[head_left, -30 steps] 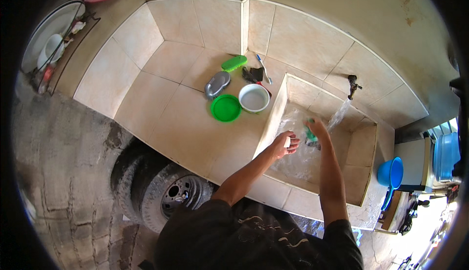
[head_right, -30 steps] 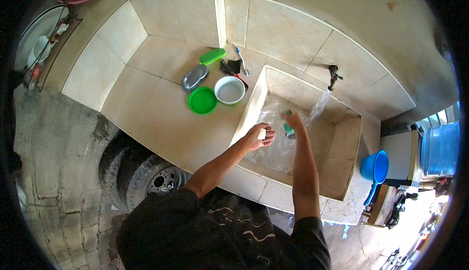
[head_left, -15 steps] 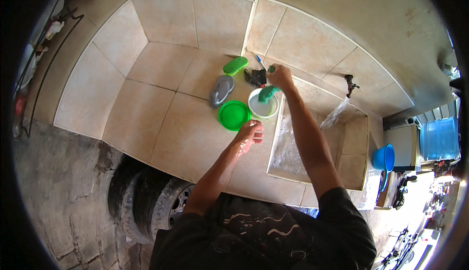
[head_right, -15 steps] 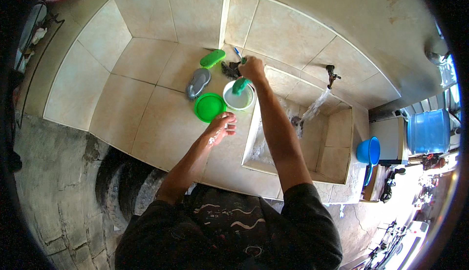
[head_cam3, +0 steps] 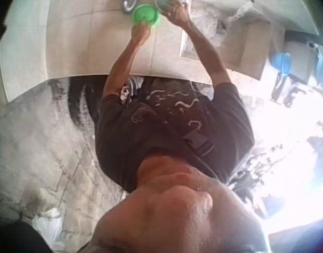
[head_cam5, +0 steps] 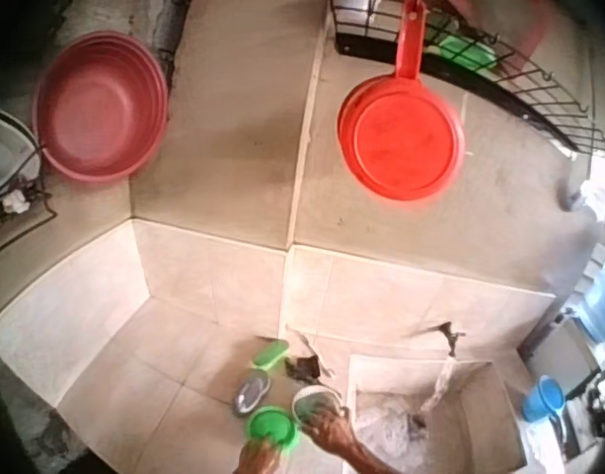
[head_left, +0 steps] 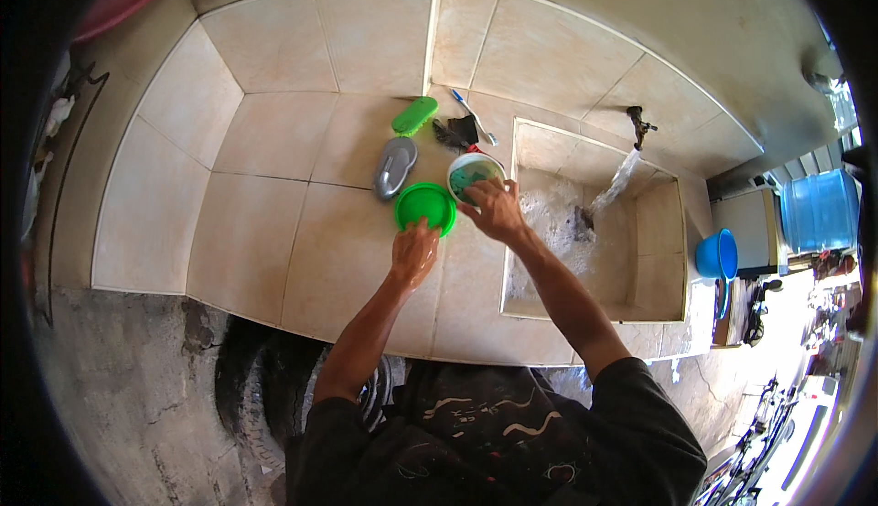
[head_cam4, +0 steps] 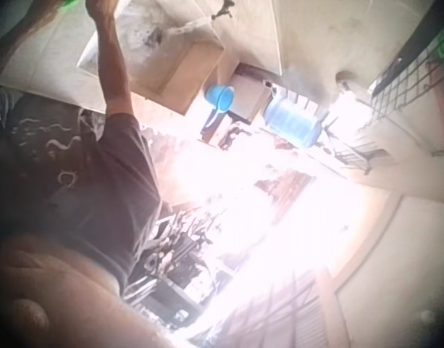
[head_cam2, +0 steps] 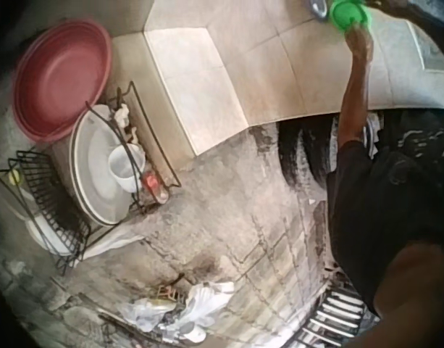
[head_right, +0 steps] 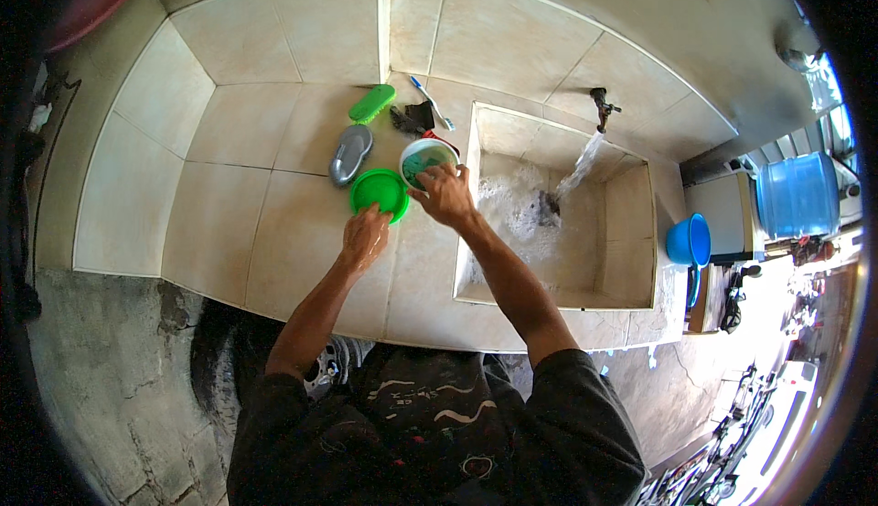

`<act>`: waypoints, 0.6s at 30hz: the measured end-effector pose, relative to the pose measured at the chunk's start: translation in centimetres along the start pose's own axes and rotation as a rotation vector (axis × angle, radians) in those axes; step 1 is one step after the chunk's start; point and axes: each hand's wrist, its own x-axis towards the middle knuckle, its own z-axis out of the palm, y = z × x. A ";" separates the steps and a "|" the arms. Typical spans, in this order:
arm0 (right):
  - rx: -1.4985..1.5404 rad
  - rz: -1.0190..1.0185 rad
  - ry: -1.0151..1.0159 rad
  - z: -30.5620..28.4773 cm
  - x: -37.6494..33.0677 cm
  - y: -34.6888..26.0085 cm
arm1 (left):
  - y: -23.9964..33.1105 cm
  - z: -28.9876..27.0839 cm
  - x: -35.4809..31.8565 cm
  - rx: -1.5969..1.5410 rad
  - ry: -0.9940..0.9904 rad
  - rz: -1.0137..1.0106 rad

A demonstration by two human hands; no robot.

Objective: The person scrubs a tiled utility sink with a green sponge and a small metal scraper. They rinse the sponge, wipe the sink basin and rim, and scrape grout lines and corners. The person also washes their hands during the process.

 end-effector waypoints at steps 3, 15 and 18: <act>-0.095 -0.009 -0.064 0.8 -2.8 -0.9 | -0.4 -0.3 -0.9 -0.073 0.033 -0.012; 0.456 0.147 0.206 -6.0 1.3 0.6 | -0.5 -3.3 -2.9 -0.487 0.029 -0.246; 0.546 0.311 0.228 -6.4 1.6 1.0 | -1.3 -3.2 -2.2 -0.709 0.150 -0.326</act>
